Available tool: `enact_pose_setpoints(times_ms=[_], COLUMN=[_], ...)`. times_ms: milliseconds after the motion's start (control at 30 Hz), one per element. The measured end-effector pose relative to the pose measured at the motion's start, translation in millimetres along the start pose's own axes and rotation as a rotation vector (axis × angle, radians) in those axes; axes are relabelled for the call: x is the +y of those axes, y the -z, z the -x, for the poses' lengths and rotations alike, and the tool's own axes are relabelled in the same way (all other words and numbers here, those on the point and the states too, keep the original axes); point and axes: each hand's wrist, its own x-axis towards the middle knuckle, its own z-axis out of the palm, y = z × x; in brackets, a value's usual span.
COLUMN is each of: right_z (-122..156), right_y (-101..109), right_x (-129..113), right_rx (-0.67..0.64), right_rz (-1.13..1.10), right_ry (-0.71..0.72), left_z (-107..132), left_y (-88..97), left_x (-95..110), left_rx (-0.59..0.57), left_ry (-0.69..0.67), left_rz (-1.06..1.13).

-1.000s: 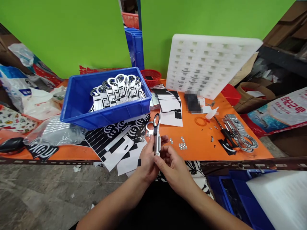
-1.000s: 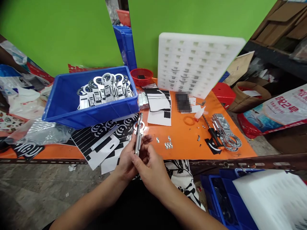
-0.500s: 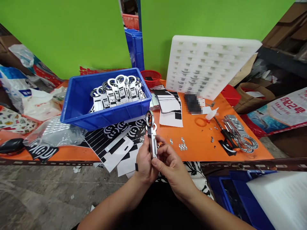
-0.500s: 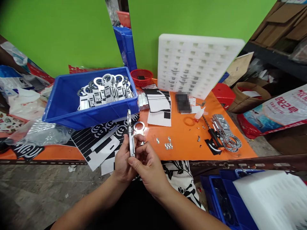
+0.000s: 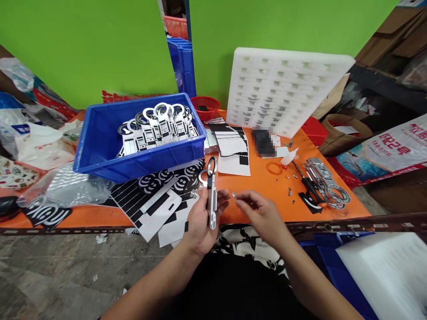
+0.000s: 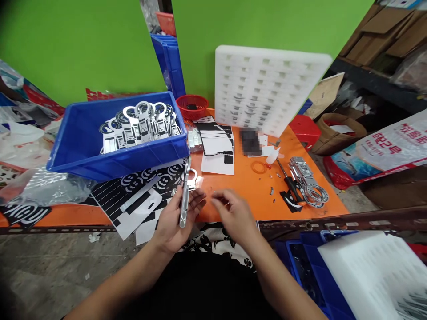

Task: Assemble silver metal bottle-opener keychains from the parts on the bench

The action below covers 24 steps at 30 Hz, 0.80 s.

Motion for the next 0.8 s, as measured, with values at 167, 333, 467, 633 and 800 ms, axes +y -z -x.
enact_pose_setpoints(times_ms=[167, 333, 467, 633, 800], right_z=[-19.9, -24.8, -28.3, -31.6, -37.5], right_y=[25.0, -3.7, -15.3, -15.3, -13.7], right_x=[30.6, 26.5, 23.0, 24.3, 23.4], right_rx=[0.065, -0.051, -0.041, -0.064, -0.104], right_rz=[0.531, 0.661, 0.688, 0.693, 0.672], right_ry=[0.057, 0.075, 0.044, -0.006, -0.034], left_z=[-4.3, -5.3, -5.3, -10.2, -14.7], left_y=[-4.6, -2.0, -2.3, -0.6, 2.7], left_x=[-6.7, -11.6, -7.0, -5.7, -6.4], left_rx=[0.047, 0.111, 0.147, 0.137, 0.099], left_ry=[0.139, 0.121, 0.120, 0.143, 0.156], left_rz=[-0.060, -0.103, -0.120, -0.141, -0.160])
